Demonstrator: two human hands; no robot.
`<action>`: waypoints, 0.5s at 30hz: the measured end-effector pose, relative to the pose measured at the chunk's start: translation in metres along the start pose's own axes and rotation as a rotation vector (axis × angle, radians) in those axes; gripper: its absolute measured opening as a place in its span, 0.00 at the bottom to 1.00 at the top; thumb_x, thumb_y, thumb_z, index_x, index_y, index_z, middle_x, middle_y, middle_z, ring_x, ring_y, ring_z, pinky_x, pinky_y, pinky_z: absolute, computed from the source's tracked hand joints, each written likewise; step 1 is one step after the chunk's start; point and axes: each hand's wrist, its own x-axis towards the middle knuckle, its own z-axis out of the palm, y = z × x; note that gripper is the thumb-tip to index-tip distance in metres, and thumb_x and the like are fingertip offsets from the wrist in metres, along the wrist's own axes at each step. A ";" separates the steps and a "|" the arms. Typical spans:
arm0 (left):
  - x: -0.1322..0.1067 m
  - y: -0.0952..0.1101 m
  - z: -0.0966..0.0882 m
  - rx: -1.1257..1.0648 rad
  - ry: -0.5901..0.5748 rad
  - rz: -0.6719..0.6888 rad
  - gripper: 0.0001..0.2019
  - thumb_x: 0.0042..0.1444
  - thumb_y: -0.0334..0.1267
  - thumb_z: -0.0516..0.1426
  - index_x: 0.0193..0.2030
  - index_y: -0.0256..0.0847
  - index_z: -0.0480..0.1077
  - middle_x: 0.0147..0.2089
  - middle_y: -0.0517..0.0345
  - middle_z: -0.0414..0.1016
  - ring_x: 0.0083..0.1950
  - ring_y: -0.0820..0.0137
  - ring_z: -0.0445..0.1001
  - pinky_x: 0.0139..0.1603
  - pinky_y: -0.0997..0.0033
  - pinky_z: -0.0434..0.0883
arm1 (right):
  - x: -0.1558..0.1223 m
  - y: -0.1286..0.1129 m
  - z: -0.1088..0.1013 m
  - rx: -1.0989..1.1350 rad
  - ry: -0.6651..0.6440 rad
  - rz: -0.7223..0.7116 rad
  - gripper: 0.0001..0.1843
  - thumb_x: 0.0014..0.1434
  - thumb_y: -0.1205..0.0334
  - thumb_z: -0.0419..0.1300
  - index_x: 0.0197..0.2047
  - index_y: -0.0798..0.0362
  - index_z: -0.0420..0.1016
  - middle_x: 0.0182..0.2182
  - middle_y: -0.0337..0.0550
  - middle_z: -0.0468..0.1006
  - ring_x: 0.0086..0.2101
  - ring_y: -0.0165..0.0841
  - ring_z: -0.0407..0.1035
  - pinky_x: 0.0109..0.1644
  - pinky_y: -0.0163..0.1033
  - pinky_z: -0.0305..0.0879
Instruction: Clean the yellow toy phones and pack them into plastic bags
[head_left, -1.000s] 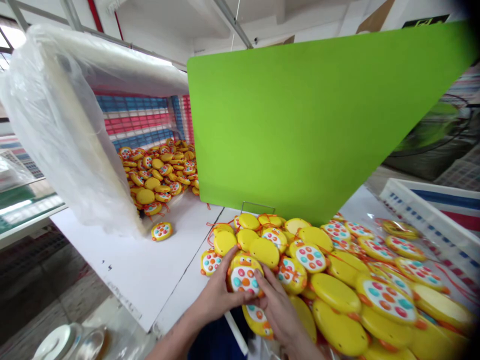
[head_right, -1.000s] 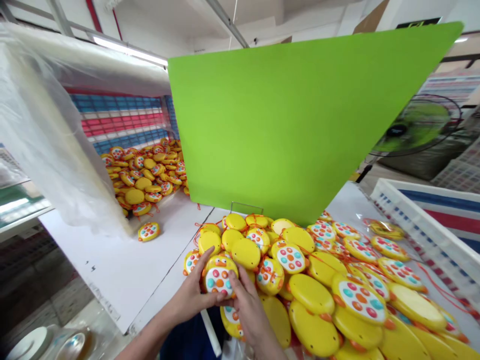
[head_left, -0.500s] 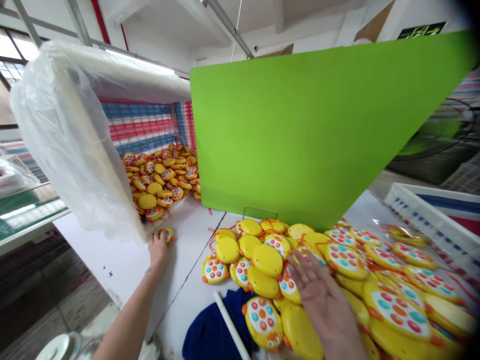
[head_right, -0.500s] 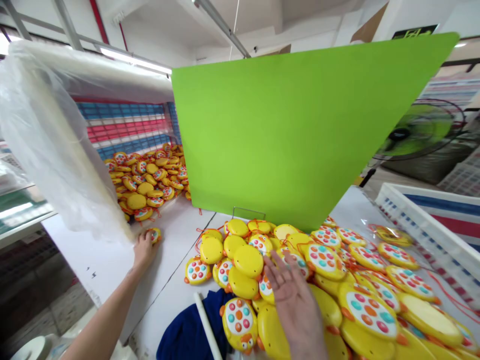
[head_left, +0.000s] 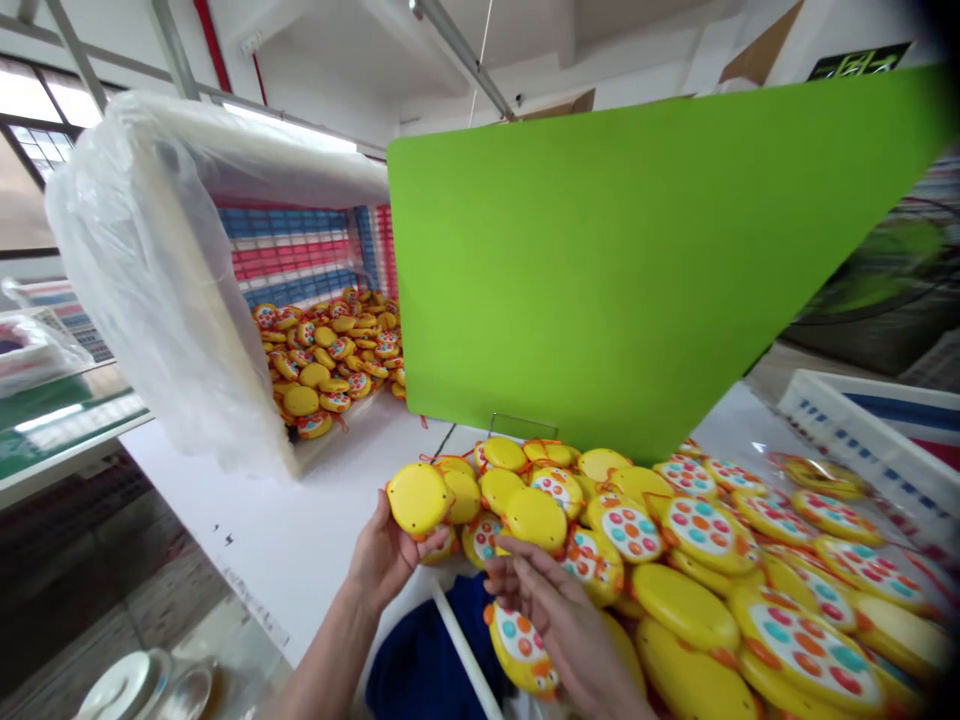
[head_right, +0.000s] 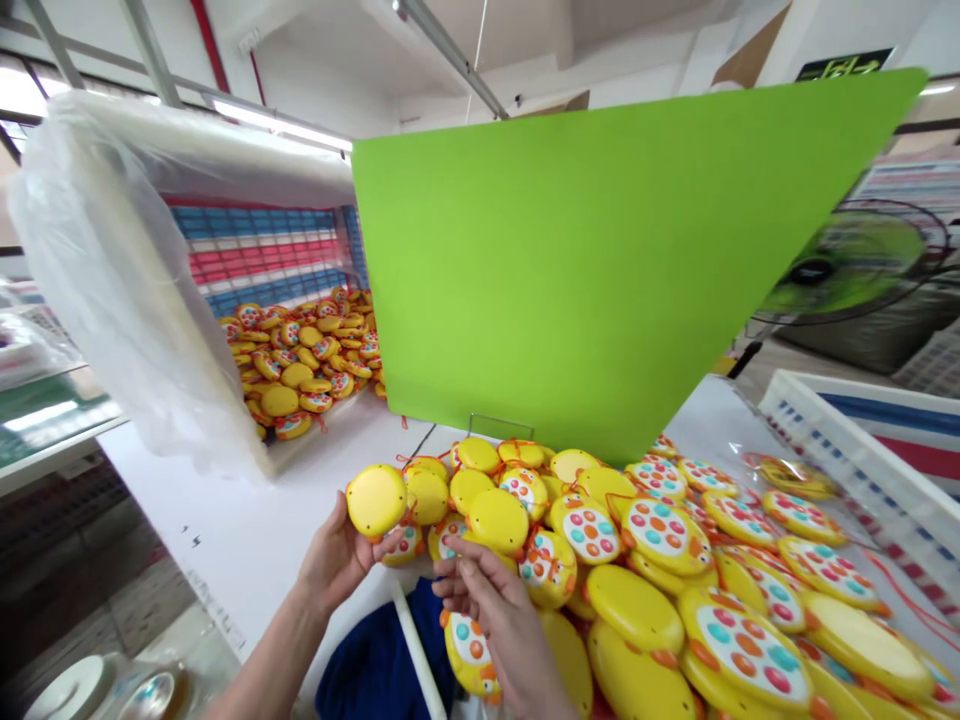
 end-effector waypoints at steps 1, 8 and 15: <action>-0.003 -0.005 0.006 -0.030 -0.021 -0.032 0.23 0.60 0.57 0.48 0.56 0.46 0.63 0.57 0.50 0.71 0.55 0.55 0.71 0.50 0.52 0.71 | -0.001 0.000 0.001 -0.015 -0.007 0.000 0.17 0.53 0.53 0.66 0.44 0.52 0.78 0.35 0.46 0.82 0.34 0.35 0.74 0.39 0.38 0.68; -0.011 -0.023 0.028 -0.038 -0.099 -0.142 0.28 0.59 0.60 0.47 0.56 0.42 0.63 0.53 0.47 0.74 0.50 0.57 0.76 0.45 0.57 0.74 | -0.005 0.000 0.005 -0.075 -0.025 -0.009 0.18 0.52 0.51 0.66 0.44 0.52 0.78 0.33 0.45 0.81 0.33 0.34 0.73 0.38 0.38 0.68; -0.021 -0.031 0.043 0.575 0.076 0.172 0.24 0.51 0.44 0.62 0.53 0.40 0.64 0.47 0.48 0.74 0.44 0.59 0.75 0.42 0.59 0.74 | -0.006 0.008 0.006 -0.040 -0.048 0.014 0.22 0.53 0.48 0.65 0.47 0.50 0.76 0.38 0.47 0.80 0.35 0.35 0.74 0.37 0.40 0.69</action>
